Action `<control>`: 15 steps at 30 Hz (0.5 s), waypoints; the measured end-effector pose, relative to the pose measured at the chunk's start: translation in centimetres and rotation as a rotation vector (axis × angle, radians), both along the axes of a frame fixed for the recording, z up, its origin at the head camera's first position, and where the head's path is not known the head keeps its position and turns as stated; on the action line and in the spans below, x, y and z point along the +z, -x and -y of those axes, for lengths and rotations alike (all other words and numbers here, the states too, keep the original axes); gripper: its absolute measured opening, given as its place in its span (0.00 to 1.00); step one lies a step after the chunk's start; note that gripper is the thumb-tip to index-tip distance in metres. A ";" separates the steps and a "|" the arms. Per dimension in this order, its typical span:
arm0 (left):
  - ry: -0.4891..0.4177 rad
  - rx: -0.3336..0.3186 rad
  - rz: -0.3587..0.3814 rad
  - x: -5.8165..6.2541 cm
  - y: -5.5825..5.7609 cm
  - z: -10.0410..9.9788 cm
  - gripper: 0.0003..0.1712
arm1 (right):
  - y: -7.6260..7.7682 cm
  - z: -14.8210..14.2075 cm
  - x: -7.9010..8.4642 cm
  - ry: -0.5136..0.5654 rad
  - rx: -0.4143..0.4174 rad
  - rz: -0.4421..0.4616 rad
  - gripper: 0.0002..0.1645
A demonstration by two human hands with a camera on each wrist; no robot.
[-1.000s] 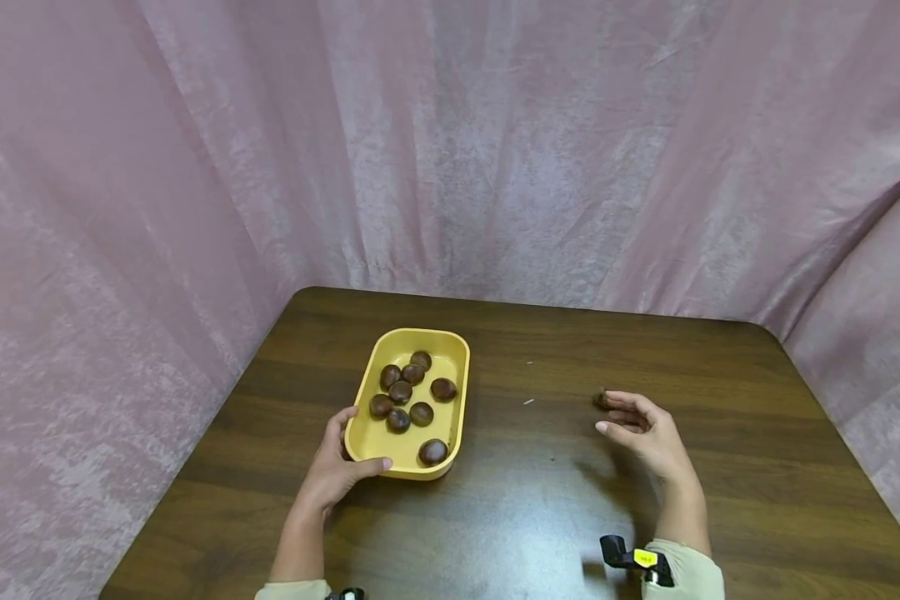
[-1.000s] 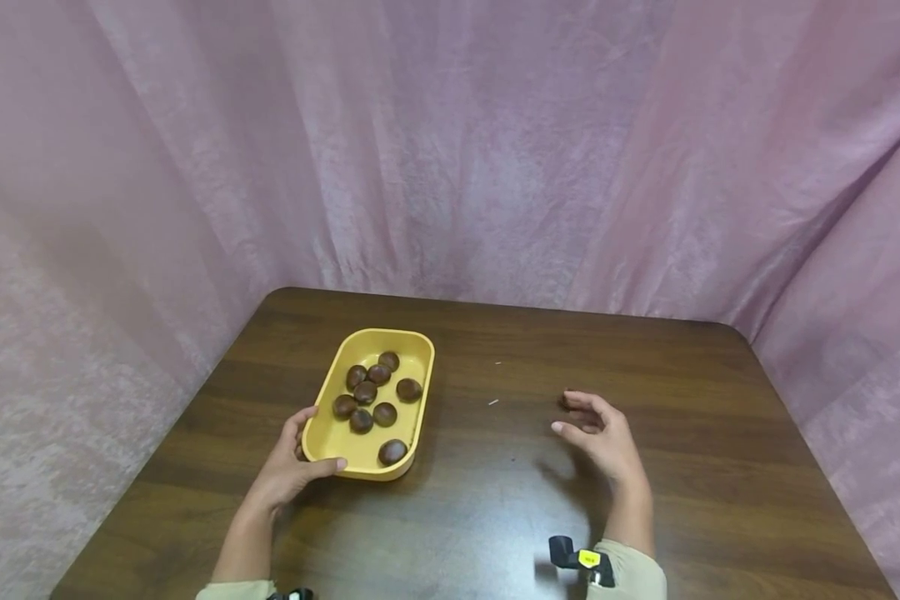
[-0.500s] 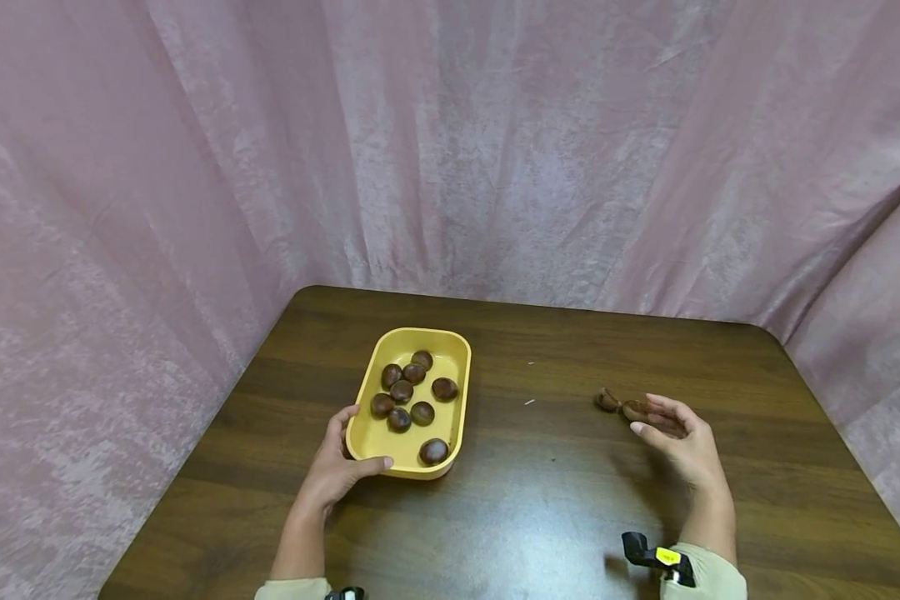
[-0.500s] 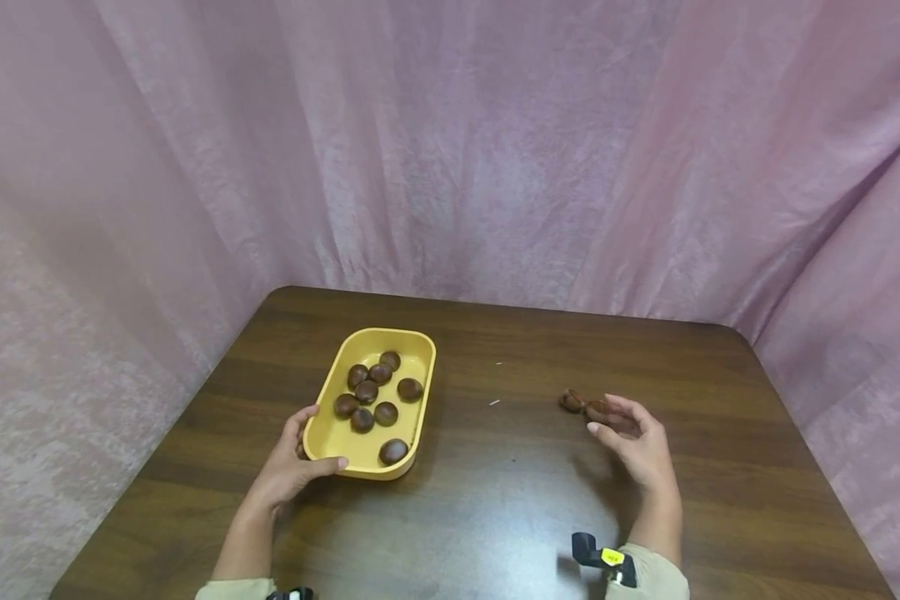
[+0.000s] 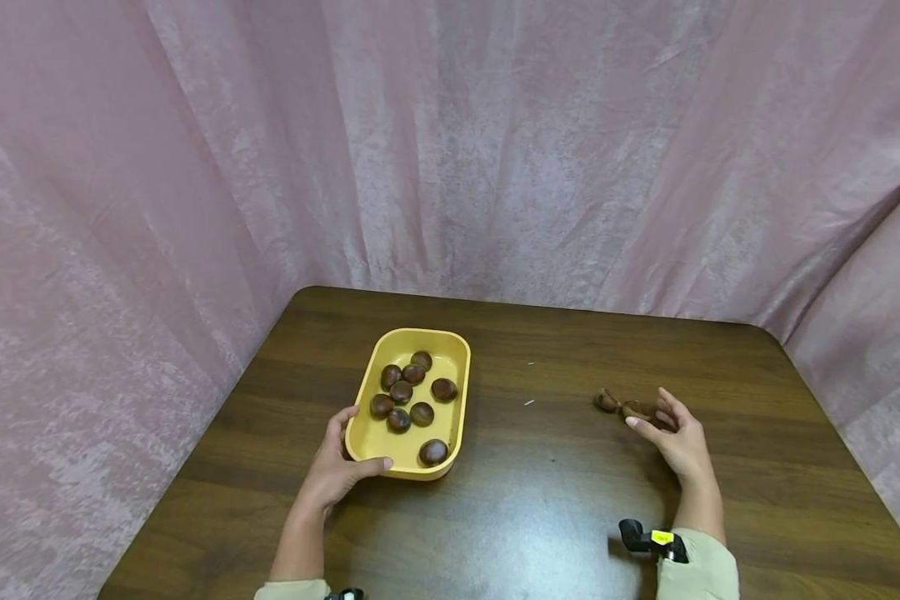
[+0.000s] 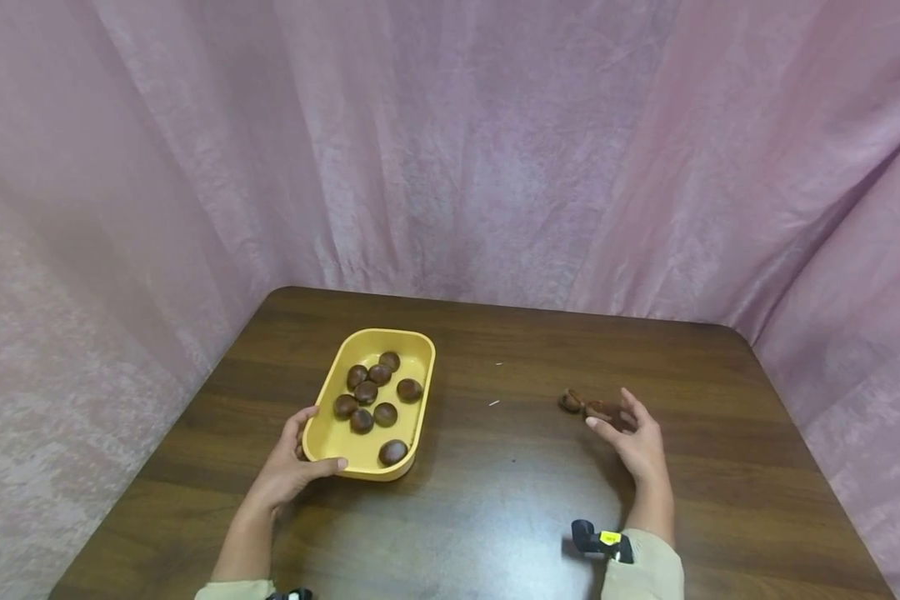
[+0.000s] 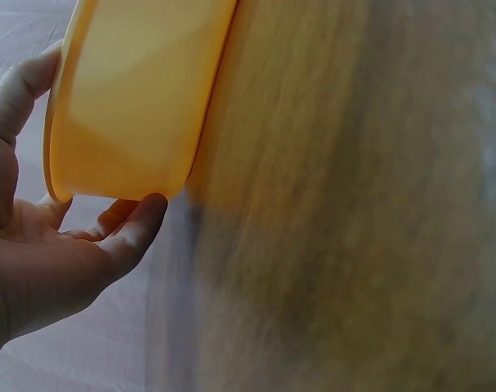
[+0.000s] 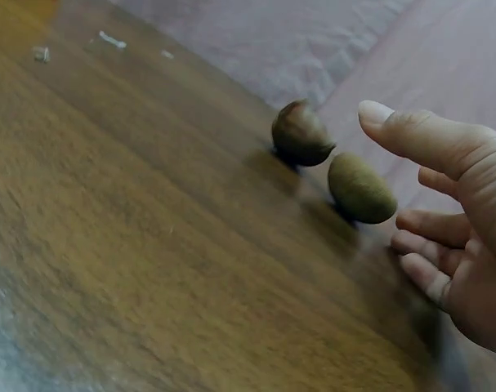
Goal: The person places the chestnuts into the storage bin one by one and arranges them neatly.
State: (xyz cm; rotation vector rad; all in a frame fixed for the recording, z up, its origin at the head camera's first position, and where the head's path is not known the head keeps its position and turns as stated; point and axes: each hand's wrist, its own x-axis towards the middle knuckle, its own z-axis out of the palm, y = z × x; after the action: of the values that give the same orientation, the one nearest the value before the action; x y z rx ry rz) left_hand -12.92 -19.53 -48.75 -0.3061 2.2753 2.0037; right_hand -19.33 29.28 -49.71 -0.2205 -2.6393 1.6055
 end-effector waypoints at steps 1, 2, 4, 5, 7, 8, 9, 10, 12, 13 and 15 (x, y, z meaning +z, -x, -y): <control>0.001 0.000 0.001 0.0 0.0 0.0 0.57 | 0.2 0.0 -0.2 -0.013 0.001 0.005 0.53; 0.005 0.000 0.001 0.0 0.0 0.0 0.57 | 0.4 -0.1 -0.3 -0.035 0.004 0.009 0.53; 0.005 -0.001 0.002 0.0 0.0 0.0 0.57 | 0.8 -0.2 -0.7 -0.078 0.006 0.007 0.52; 0.007 -0.002 0.002 0.0 0.0 0.0 0.57 | 1.0 -0.2 -0.8 -0.100 0.005 0.003 0.51; 0.007 -0.004 0.001 0.0 0.0 0.0 0.57 | 1.3 -0.2 -1.1 -0.149 0.004 -0.011 0.48; 0.006 -0.006 0.000 0.0 0.0 0.0 0.57 | 1.4 -0.1 -1.2 -0.172 0.003 -0.020 0.46; 0.004 -0.006 0.000 0.0 0.0 0.0 0.57 | 1.5 -0.1 -1.3 -0.194 0.001 -0.026 0.44; 0.005 -0.006 0.000 0.0 0.0 0.0 0.57 | 1.6 0.0 -1.3 -0.212 -0.001 -0.033 0.42; 0.004 -0.006 0.000 -0.1 0.0 0.1 0.57 | 1.7 0.1 -1.4 -0.242 -0.009 -0.048 0.39; 0.003 -0.006 0.001 -0.1 0.0 0.0 0.57 | 1.7 0.2 -1.4 -0.257 -0.014 -0.055 0.37; 0.005 -0.005 0.001 -0.1 0.0 0.1 0.57 | 1.6 0.3 -1.5 -0.282 -0.028 -0.067 0.33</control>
State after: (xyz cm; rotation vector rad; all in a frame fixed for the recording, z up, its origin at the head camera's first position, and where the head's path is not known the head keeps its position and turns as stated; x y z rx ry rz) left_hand -12.97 -19.58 -48.86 -0.3008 2.2783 1.9955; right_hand -20.97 29.02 -51.20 -0.1858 -2.7537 1.1906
